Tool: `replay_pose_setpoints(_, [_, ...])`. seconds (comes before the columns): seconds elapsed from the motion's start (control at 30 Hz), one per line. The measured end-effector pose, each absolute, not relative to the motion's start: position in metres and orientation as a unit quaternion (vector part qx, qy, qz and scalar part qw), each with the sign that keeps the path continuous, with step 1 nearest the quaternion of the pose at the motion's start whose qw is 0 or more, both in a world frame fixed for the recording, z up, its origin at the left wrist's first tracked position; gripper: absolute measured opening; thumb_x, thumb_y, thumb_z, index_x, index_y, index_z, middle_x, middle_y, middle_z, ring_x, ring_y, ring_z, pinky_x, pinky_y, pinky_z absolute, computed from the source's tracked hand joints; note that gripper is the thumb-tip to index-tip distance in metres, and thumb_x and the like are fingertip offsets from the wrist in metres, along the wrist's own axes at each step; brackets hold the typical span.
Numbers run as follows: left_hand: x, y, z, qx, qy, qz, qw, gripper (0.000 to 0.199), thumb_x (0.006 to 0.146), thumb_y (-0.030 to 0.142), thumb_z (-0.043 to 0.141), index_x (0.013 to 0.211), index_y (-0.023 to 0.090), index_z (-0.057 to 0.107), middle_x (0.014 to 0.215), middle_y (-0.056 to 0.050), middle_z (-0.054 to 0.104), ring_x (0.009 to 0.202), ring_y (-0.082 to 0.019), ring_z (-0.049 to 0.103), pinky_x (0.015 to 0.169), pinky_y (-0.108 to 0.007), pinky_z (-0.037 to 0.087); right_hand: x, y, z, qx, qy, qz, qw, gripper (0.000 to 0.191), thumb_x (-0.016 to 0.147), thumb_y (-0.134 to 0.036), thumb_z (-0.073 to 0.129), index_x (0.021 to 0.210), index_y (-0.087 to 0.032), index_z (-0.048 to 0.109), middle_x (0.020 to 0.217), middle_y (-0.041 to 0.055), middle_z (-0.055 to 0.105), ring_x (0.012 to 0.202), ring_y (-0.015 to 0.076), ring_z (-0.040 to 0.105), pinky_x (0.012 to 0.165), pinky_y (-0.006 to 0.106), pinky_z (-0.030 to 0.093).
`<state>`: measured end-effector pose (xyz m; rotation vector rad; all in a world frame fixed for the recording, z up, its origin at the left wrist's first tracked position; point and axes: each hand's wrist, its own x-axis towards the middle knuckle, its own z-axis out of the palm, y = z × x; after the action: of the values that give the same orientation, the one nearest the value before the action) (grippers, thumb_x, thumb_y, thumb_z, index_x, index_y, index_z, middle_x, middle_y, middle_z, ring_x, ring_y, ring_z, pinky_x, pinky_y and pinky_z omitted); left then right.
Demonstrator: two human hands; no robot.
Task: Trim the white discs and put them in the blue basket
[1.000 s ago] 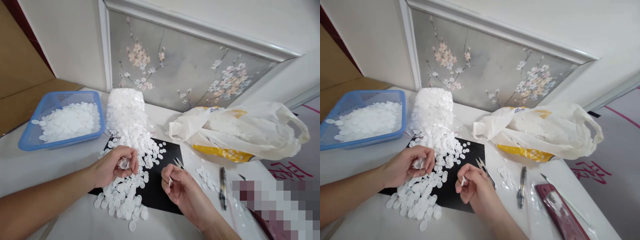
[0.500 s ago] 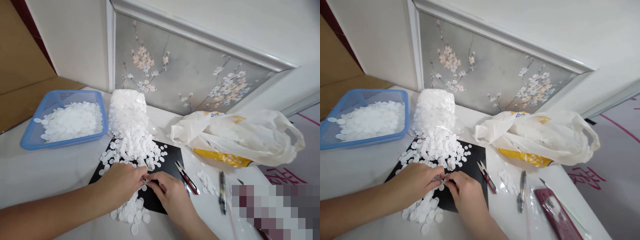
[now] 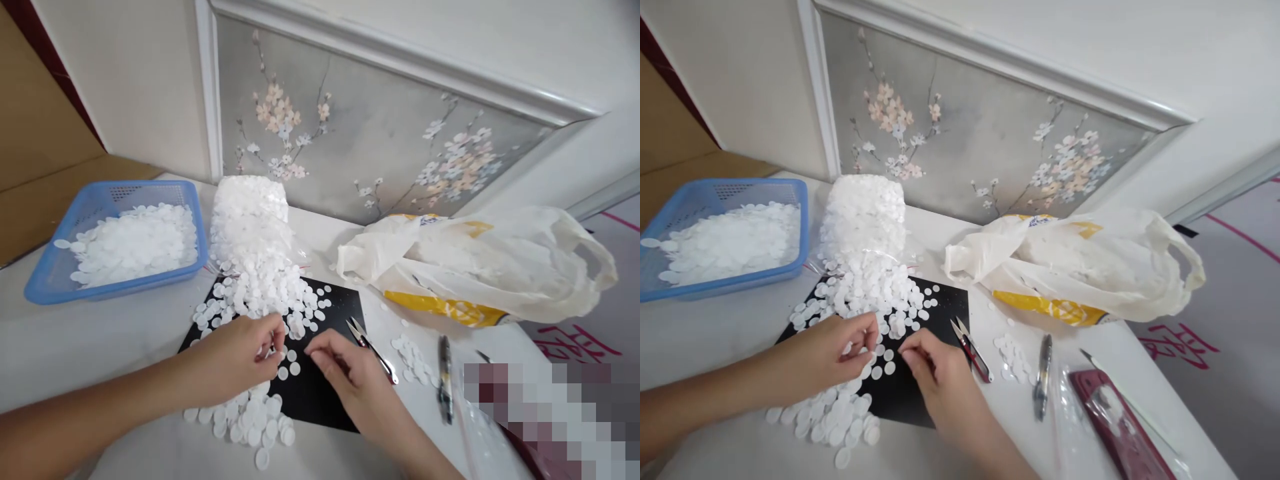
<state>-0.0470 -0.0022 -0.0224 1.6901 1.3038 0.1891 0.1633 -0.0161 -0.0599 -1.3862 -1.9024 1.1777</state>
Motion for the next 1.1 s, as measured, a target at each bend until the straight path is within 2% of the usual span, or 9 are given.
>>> replay_pose_setpoints(0.1, [-0.049, 0.004, -0.02, 0.569, 0.506, 0.15, 0.63, 0.006, 0.076, 0.022, 0.046, 0.074, 0.023, 0.04, 0.054, 0.007, 0.047, 0.047, -0.01, 0.029, 0.044, -0.022, 0.019, 0.163, -0.019, -0.07, -0.469, -0.803, 0.306, 0.206, 0.005, 0.086, -0.019, 0.059, 0.087, -0.021, 0.063, 0.063, -0.0033, 0.057, 0.054, 0.0129, 0.051, 0.05, 0.023, 0.034])
replay_pose_setpoints(0.2, [-0.05, 0.008, -0.023, 0.472, 0.447, 0.224, 0.726, 0.009, 0.071, 0.018, 0.044, 0.067, 0.022, 0.037, 0.057, 0.002, 0.056, 0.051, -0.011, 0.032, 0.044, -0.022, 0.018, 0.162, -0.02, -0.081, -0.398, -0.874, 0.186, 0.208, 0.011, 0.09, -0.016, 0.054, 0.089, -0.02, 0.064, 0.073, 0.0015, 0.065, 0.061, 0.0152, 0.059, 0.055, 0.025, 0.039])
replay_pose_setpoints(0.3, [-0.05, 0.008, -0.027, 0.435, 0.432, 0.256, 0.747, 0.009, 0.064, 0.013, 0.044, 0.067, 0.021, 0.041, 0.051, 0.002, 0.055, 0.046, -0.009, 0.025, 0.042, -0.024, 0.014, 0.159, -0.019, -0.083, -0.373, -0.888, 0.124, 0.239, 0.023, 0.091, -0.013, 0.045, 0.081, -0.018, 0.065, 0.066, 0.0019, 0.061, 0.057, 0.0144, 0.055, 0.052, 0.025, 0.036])
replay_pose_setpoints(0.37, [-0.048, 0.006, -0.029, 0.43, 0.441, 0.251, 0.747, 0.011, 0.064, 0.013, 0.044, 0.072, 0.019, 0.048, 0.048, 0.003, 0.054, 0.045, -0.009, 0.024, 0.042, -0.024, 0.013, 0.157, -0.018, -0.079, -0.434, -0.839, 0.189, 0.268, 0.02, 0.087, -0.013, 0.048, 0.075, -0.018, 0.064, 0.059, -0.0015, 0.053, 0.051, 0.0116, 0.047, 0.049, 0.024, 0.032])
replay_pose_setpoints(0.5, [-0.042, 0.001, -0.034, 0.463, 0.486, 0.227, 0.705, 0.016, 0.083, 0.029, 0.05, 0.077, 0.016, 0.057, 0.051, 0.003, 0.055, 0.043, -0.006, 0.028, 0.042, -0.022, 0.016, 0.151, -0.019, -0.062, -0.551, -0.645, 0.443, 0.289, 0.017, 0.082, -0.027, 0.056, 0.068, -0.018, 0.059, 0.053, -0.0069, 0.034, 0.047, 0.0083, 0.028, 0.044, 0.022, 0.021])
replay_pose_setpoints(0.57, [-0.038, -0.002, -0.036, 0.483, 0.497, 0.222, 0.686, 0.022, 0.085, 0.039, 0.055, 0.08, 0.017, 0.058, 0.055, 0.004, 0.057, 0.043, -0.005, 0.03, 0.042, -0.021, 0.018, 0.15, -0.019, -0.057, -0.544, -0.568, 0.54, 0.3, 0.023, 0.083, -0.036, 0.058, 0.068, -0.017, 0.056, 0.053, -0.0077, 0.031, 0.047, 0.0073, 0.022, 0.043, 0.023, 0.017])
replay_pose_setpoints(0.67, [-0.034, -0.005, -0.037, 0.499, 0.501, 0.22, 0.672, 0.02, 0.082, 0.038, 0.06, 0.081, 0.018, 0.058, 0.061, 0.004, 0.062, 0.045, -0.005, 0.031, 0.044, -0.02, 0.023, 0.149, -0.02, -0.058, -0.504, -0.49, 0.639, 0.313, 0.032, 0.081, -0.045, 0.063, 0.068, -0.017, 0.055, 0.05, -0.0104, 0.023, 0.044, 0.0053, 0.013, 0.042, 0.024, 0.01])
replay_pose_setpoints(0.83, [-0.033, -0.006, -0.037, 0.521, 0.518, 0.217, 0.643, 0.019, 0.082, 0.037, 0.059, 0.077, 0.019, 0.053, 0.068, 0.003, 0.067, 0.044, -0.005, 0.031, 0.043, -0.021, 0.023, 0.148, -0.021, -0.064, -0.438, -0.43, 0.72, 0.323, 0.035, 0.081, -0.049, 0.067, 0.073, -0.015, 0.058, 0.047, -0.0126, 0.019, 0.042, 0.004, 0.01, 0.041, 0.023, 0.006])
replay_pose_setpoints(1.1, [-0.033, -0.003, -0.039, 0.487, 0.471, 0.257, 0.689, 0.016, 0.086, 0.033, 0.054, 0.081, 0.019, 0.05, 0.073, 0.002, 0.067, 0.048, -0.005, 0.034, 0.047, -0.021, 0.024, 0.148, -0.021, -0.068, -0.427, -0.393, 0.736, 0.349, 0.034, 0.08, -0.046, 0.068, 0.071, -0.018, 0.05, 0.049, -0.013, 0.022, 0.041, 0.0031, 0.01, 0.039, 0.021, 0.007])
